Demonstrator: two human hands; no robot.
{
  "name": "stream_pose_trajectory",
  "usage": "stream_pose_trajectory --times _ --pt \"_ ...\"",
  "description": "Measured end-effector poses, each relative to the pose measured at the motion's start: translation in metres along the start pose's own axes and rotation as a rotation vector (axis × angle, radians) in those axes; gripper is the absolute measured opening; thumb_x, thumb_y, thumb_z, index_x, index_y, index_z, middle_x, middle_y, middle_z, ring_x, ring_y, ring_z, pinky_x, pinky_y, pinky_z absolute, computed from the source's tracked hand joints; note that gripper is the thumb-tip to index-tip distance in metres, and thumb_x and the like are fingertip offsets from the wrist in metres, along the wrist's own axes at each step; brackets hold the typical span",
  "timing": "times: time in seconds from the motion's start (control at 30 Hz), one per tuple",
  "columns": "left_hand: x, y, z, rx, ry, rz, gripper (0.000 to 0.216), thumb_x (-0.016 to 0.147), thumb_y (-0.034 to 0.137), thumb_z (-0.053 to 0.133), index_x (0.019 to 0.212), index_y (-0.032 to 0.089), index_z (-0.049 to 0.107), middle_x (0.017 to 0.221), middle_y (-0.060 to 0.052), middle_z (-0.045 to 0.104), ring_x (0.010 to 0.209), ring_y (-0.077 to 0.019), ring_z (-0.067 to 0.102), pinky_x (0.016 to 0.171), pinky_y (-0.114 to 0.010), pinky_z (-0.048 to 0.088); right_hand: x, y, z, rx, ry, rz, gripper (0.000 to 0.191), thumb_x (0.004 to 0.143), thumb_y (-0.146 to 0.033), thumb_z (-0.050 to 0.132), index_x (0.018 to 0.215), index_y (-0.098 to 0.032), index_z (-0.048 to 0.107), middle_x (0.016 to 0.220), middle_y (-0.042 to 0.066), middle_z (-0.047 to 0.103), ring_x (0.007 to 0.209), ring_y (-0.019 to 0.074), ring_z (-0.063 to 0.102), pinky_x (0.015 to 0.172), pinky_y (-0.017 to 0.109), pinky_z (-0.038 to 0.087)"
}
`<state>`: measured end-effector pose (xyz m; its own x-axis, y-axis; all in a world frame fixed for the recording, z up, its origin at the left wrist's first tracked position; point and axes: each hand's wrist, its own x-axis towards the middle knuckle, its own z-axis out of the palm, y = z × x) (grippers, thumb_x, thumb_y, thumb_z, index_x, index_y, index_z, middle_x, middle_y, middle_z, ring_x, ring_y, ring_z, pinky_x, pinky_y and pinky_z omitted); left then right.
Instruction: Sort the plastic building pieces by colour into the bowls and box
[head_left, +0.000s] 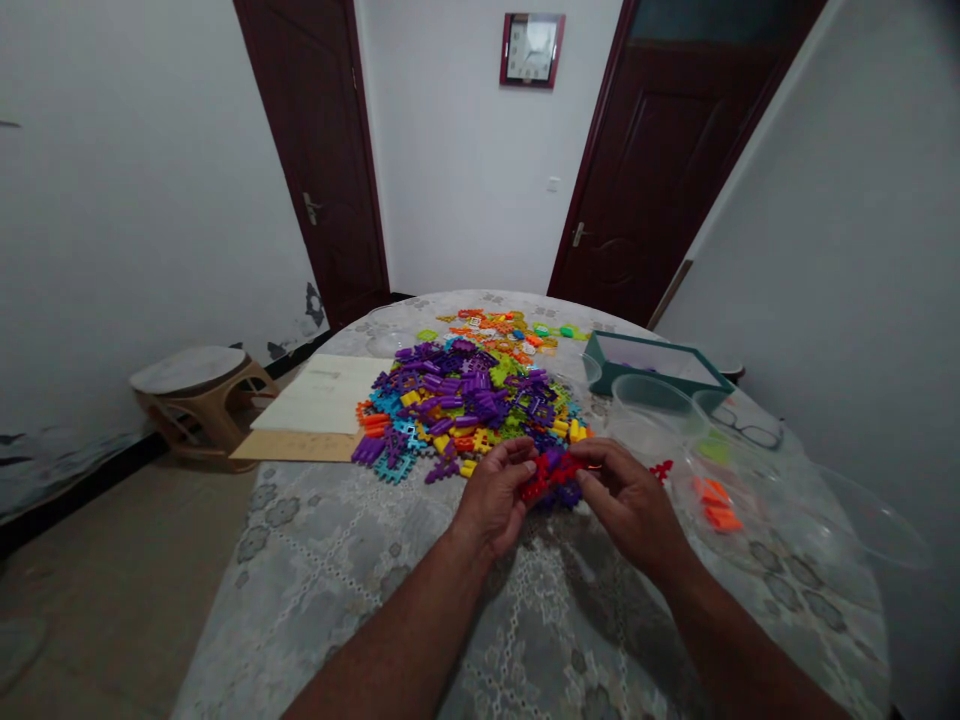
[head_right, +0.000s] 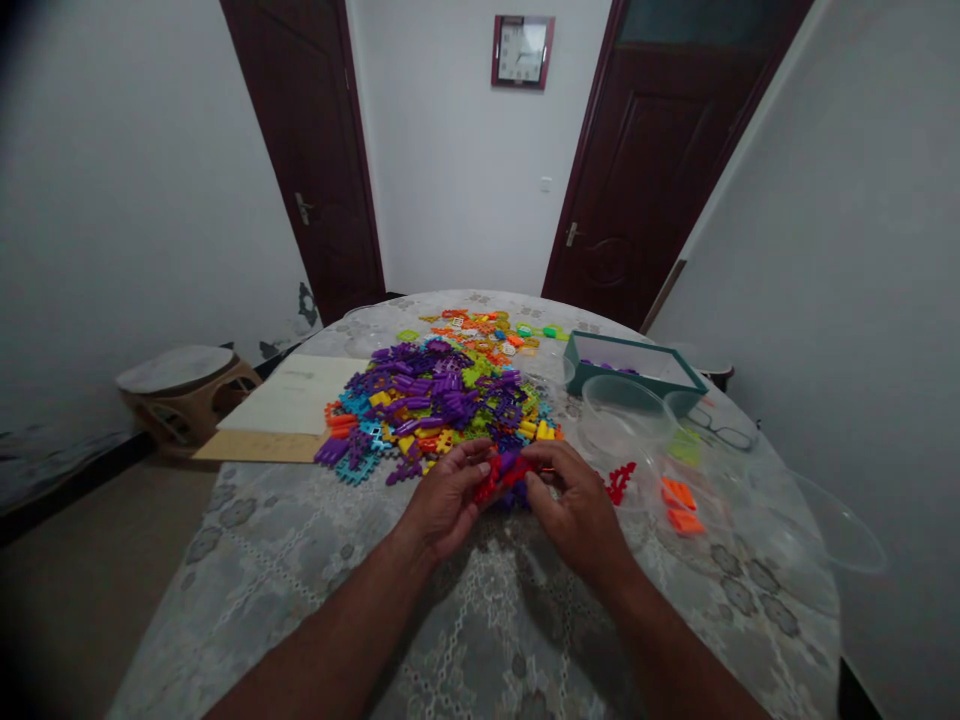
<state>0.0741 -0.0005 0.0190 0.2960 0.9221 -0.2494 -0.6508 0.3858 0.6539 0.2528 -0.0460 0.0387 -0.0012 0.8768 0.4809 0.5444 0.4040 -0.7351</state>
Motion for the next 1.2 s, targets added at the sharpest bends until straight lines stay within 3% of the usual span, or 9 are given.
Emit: stream_pose_trajectory --times 0.3,0.47,0.67,0.77,0.87,1.0,1.1,1.2 --pt "-0.007 0.008 0.004 0.096 -0.11 -0.062 0.049 0.073 0.0 0.076 0.12 0.013 0.07 0.115 -0.014 0.074 0.089 -0.0191 0.073 0.079 -0.029 0.06 0.0 0.005 -0.007 -0.021 -0.024 -0.148 0.025 0.095 -0.017 0.059 0.115 -0.026 0.07 0.12 0.008 0.07 0.116 0.0228 0.067 0.098 0.037 0.056" --pt "-0.014 0.014 0.009 0.105 -0.147 -0.114 0.053 0.072 -0.002 0.075 0.123 0.013 0.069 0.107 -0.012 0.076 0.082 -0.017 0.073 0.077 -0.029 0.06 0.001 0.006 -0.017 -0.067 0.058 -0.167 0.023 0.096 -0.019 0.058 0.114 -0.026 0.07 0.119 0.007 0.07 0.113 0.0227 0.067 0.098 0.038 0.055" --pt "-0.013 0.015 0.008 0.099 -0.102 -0.115 0.053 0.073 -0.002 0.073 0.124 0.013 0.07 0.096 -0.01 0.076 0.071 -0.0138 0.07 0.074 -0.028 0.06 0.011 0.023 -0.045 -0.474 0.31 -0.146 0.016 0.094 -0.026 0.059 0.106 -0.022 0.069 0.108 0.008 0.07 0.092 0.0229 0.067 0.084 0.039 0.056" --pt "-0.01 0.013 0.006 0.104 -0.066 -0.111 0.045 0.075 0.001 0.074 0.118 0.013 0.071 0.096 -0.01 0.075 0.069 -0.0137 0.069 0.069 -0.027 0.059 0.016 0.035 -0.056 -0.676 0.33 -0.127 0.019 0.094 -0.028 0.057 0.106 -0.02 0.068 0.104 0.011 0.07 0.088 0.0257 0.065 0.086 0.045 0.055" --pt "-0.009 0.012 0.004 0.11 -0.062 -0.11 0.041 0.076 0.005 0.077 0.115 0.014 0.07 0.097 -0.01 0.074 0.067 -0.0145 0.069 0.066 -0.029 0.06 0.015 0.035 -0.052 -0.715 0.335 -0.119 0.022 0.096 -0.03 0.056 0.11 -0.019 0.068 0.106 0.014 0.07 0.096 0.0297 0.066 0.094 0.051 0.053" --pt "-0.01 0.011 0.003 0.118 -0.072 -0.11 0.04 0.078 0.009 0.078 0.116 0.015 0.067 0.099 -0.01 0.073 0.069 -0.0172 0.071 0.068 -0.034 0.062 0.002 0.013 -0.022 -0.502 0.181 -0.176 0.024 0.1 -0.029 0.057 0.122 -0.023 0.066 0.116 0.013 0.07 0.105 0.0287 0.067 0.097 0.05 0.056" --pt "-0.01 0.009 0.005 0.135 -0.086 -0.078 0.04 0.076 0.009 0.08 0.114 0.015 0.067 0.096 -0.008 0.073 0.074 -0.0162 0.071 0.071 -0.028 0.06 -0.012 -0.002 0.007 -0.388 -0.026 -0.281 0.042 0.097 -0.031 0.065 0.138 -0.025 0.058 0.131 0.014 0.065 0.122 0.0305 0.063 0.106 0.052 0.054" --pt "-0.01 0.008 0.006 0.16 -0.082 -0.042 0.04 0.073 0.008 0.083 0.109 0.015 0.068 0.101 -0.009 0.075 0.082 -0.0165 0.073 0.076 -0.025 0.058 -0.019 -0.006 0.025 -0.337 -0.109 -0.297 0.055 0.095 -0.031 0.069 0.147 -0.023 0.052 0.142 0.017 0.059 0.129 0.0314 0.059 0.108 0.051 0.054"
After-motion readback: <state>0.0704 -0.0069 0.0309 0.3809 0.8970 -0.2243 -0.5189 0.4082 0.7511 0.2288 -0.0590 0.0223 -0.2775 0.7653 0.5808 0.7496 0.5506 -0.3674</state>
